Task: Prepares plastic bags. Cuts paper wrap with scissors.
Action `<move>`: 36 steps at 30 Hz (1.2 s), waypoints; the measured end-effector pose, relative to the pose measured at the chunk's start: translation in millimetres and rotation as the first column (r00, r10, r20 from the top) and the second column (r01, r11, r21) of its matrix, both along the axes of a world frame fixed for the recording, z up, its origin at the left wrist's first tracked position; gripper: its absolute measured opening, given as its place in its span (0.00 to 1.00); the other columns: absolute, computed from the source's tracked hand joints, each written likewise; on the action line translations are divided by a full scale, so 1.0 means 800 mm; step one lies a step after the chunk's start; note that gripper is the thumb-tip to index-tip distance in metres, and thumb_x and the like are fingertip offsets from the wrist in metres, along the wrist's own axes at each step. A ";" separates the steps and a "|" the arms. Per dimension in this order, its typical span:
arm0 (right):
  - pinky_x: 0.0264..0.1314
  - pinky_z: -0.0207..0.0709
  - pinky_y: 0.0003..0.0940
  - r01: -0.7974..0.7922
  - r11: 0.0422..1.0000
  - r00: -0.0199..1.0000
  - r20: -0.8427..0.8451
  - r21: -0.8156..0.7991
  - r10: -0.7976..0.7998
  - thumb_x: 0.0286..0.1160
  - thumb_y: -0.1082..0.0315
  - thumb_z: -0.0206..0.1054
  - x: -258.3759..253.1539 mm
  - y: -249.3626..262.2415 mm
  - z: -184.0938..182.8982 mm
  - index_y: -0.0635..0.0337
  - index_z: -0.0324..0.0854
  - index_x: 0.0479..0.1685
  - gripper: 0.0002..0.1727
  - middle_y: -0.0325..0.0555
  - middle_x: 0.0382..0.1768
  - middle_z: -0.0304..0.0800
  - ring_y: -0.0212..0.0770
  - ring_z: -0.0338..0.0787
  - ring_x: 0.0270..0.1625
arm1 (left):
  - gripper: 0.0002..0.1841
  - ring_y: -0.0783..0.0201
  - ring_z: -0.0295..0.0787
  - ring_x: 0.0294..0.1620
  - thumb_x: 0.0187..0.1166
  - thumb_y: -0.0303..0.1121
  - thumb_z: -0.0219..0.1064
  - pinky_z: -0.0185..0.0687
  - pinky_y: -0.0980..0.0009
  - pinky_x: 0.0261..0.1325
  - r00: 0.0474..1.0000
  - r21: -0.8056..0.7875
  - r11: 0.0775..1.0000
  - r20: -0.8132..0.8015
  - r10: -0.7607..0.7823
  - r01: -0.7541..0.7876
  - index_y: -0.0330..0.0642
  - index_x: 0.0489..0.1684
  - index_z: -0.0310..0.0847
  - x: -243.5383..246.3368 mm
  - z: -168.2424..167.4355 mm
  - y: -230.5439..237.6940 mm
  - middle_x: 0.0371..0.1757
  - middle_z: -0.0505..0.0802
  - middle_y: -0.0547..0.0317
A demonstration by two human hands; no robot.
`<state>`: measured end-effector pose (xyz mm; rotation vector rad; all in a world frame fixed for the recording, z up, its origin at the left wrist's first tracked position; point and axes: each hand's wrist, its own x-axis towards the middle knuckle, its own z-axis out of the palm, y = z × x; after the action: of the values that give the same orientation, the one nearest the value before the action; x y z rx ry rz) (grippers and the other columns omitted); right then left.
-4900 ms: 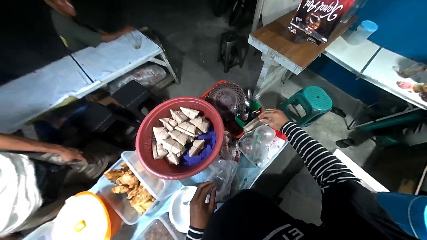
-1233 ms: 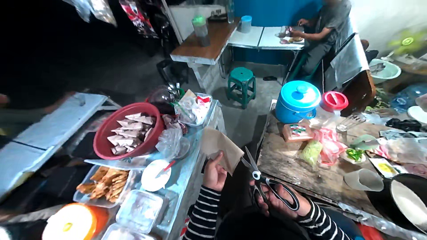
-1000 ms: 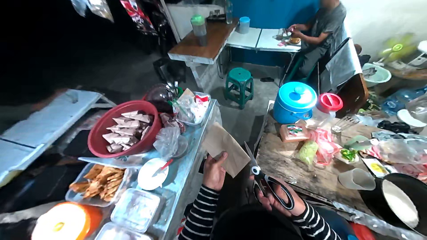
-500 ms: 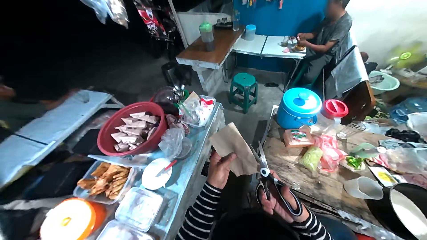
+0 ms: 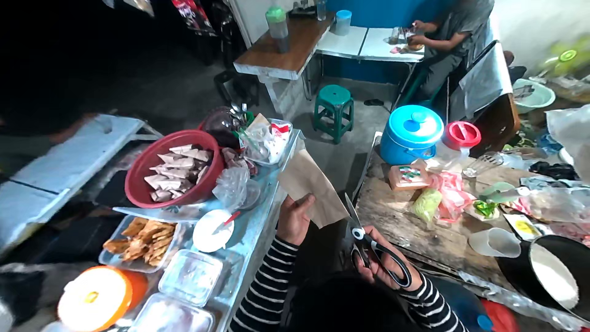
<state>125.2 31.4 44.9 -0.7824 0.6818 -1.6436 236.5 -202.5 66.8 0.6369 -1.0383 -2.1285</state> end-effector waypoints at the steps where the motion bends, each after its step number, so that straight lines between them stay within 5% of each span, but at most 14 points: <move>1: 0.32 0.85 0.30 0.009 1.000 1.000 0.024 -0.016 -0.008 0.76 0.39 0.71 -0.001 -0.004 0.002 0.41 0.65 0.78 0.35 0.45 0.43 0.88 0.39 0.89 0.33 | 0.23 0.52 0.93 0.56 0.75 0.17 0.68 0.90 0.52 0.63 1.000 -0.035 0.999 0.013 -0.028 0.028 0.29 0.69 0.69 0.000 0.001 0.001 0.54 0.93 0.43; 7: 0.32 0.86 0.32 0.035 0.998 0.999 0.029 -0.048 -0.034 0.80 0.40 0.68 -0.007 -0.022 0.004 0.42 0.67 0.70 0.28 0.45 0.41 0.88 0.40 0.90 0.32 | 0.25 0.52 0.93 0.56 0.71 0.20 0.73 0.91 0.52 0.63 0.994 -0.147 0.983 0.025 -0.104 0.107 0.27 0.68 0.71 -0.005 0.002 0.012 0.55 0.93 0.44; 20: 0.23 0.82 0.26 0.137 0.990 0.990 -0.031 0.033 -0.136 0.77 0.48 0.74 -0.002 -0.042 0.004 0.43 0.71 0.58 0.21 0.41 0.32 0.88 0.34 0.87 0.24 | 0.25 0.55 0.93 0.57 0.68 0.20 0.76 0.90 0.55 0.65 0.993 -0.294 0.955 0.117 -0.007 0.041 0.27 0.65 0.76 0.004 -0.003 0.015 0.55 0.94 0.46; 25: 0.32 0.86 0.34 0.083 0.996 0.996 0.018 -0.024 -0.083 0.74 0.41 0.74 -0.011 -0.050 -0.013 0.42 0.74 0.62 0.25 0.42 0.36 0.90 0.39 0.90 0.31 | 0.24 0.62 0.94 0.56 0.67 0.24 0.79 0.91 0.61 0.65 0.959 -0.409 0.907 0.283 0.022 0.100 0.30 0.63 0.80 0.017 0.003 0.016 0.54 0.96 0.52; 29: 0.20 0.82 0.28 0.193 0.968 0.980 0.026 0.160 -0.200 0.71 0.43 0.76 -0.006 -0.048 -0.004 0.44 0.79 0.51 0.21 0.38 0.28 0.88 0.32 0.86 0.20 | 0.21 0.66 0.95 0.53 0.66 0.23 0.79 0.92 0.65 0.63 0.935 -0.431 0.898 0.348 0.076 0.088 0.30 0.59 0.82 0.018 0.001 0.028 0.50 0.96 0.55; 31: 0.26 0.86 0.30 0.169 0.960 0.977 0.091 0.223 -0.193 0.71 0.38 0.73 -0.007 -0.053 -0.003 0.37 0.87 0.50 0.19 0.32 0.31 0.93 0.30 0.90 0.26 | 0.23 0.67 0.94 0.55 0.66 0.27 0.81 0.91 0.65 0.65 0.907 -0.473 0.872 0.411 0.096 0.122 0.31 0.61 0.82 0.021 0.001 0.028 0.52 0.96 0.55; 33: 0.36 0.89 0.32 0.171 0.967 0.984 0.023 0.188 -0.178 0.65 0.27 0.70 -0.015 -0.057 -0.021 0.33 0.86 0.56 0.29 0.27 0.38 0.96 0.28 0.93 0.35 | 0.26 0.67 0.93 0.57 0.66 0.31 0.82 0.88 0.64 0.68 0.894 -0.504 0.844 0.443 0.070 0.184 0.30 0.62 0.82 0.023 -0.008 0.028 0.54 0.95 0.53; 36: 0.36 0.86 0.25 0.235 0.966 0.962 -0.167 0.110 -0.215 0.70 0.31 0.70 -0.034 -0.060 -0.038 0.36 0.83 0.60 0.27 0.23 0.36 0.93 0.22 0.88 0.32 | 0.25 0.64 0.92 0.59 0.70 0.35 0.81 0.86 0.60 0.70 0.875 -0.506 0.802 0.483 -0.040 0.316 0.32 0.64 0.82 0.019 -0.014 0.025 0.56 0.94 0.50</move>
<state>97.8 -16.2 14.5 -0.7654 1.0082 -1.7351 251.4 -182.1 55.3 0.7611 -1.9785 -1.6908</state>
